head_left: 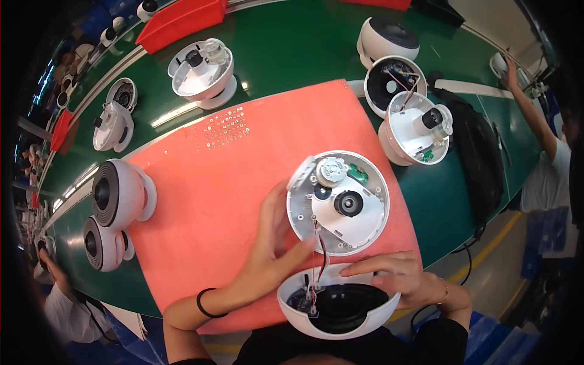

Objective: Assembling the internal components and outer shell of dome security cameras on an assembly line.

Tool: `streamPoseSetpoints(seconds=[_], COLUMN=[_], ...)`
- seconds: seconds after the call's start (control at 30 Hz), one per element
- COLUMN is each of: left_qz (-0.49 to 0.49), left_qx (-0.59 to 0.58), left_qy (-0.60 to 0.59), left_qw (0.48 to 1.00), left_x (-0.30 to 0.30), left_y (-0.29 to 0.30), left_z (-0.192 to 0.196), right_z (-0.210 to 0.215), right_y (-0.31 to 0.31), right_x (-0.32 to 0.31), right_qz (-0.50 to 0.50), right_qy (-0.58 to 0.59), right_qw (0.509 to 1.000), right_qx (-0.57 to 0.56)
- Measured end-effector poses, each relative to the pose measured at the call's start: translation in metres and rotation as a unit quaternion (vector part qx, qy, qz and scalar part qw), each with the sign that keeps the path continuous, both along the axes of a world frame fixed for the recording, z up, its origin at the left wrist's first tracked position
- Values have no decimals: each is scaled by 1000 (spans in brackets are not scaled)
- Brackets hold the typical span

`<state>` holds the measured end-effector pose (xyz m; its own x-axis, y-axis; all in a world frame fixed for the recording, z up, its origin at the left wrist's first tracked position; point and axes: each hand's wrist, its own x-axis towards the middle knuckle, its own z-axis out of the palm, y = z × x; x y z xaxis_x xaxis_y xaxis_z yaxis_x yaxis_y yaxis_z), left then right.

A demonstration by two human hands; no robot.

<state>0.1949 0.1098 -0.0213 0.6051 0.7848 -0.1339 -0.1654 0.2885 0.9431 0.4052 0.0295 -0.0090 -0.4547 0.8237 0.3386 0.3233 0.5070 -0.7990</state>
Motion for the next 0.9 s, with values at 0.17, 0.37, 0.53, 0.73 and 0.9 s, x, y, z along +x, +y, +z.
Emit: streamPoseSetpoints(seconds=[0.17, 0.37, 0.53, 0.73, 0.9], left_qz=[20, -182, -95, -129, -201], left_qx=[-8, -35, 210, 497, 435], left_qy=[-4, 150, 267, 299, 215], left_qw=[1000, 971, 936, 805, 851], left_x=[-11, -49, -71, -72, -88], left_y=[9, 16, -24, -39, -28], left_z=[13, 35, 30, 12, -14], right_z=[34, 61, 52, 36, 38], right_y=[10, -4, -8, -7, 1], right_x=[12, 14, 3, -4, -20], right_qz=[50, 1, -26, 29, 29], right_qy=[25, 89, 103, 162, 154], right_qw=[997, 903, 860, 886, 881], right_qx=[-60, -420, -498, -434, -446])
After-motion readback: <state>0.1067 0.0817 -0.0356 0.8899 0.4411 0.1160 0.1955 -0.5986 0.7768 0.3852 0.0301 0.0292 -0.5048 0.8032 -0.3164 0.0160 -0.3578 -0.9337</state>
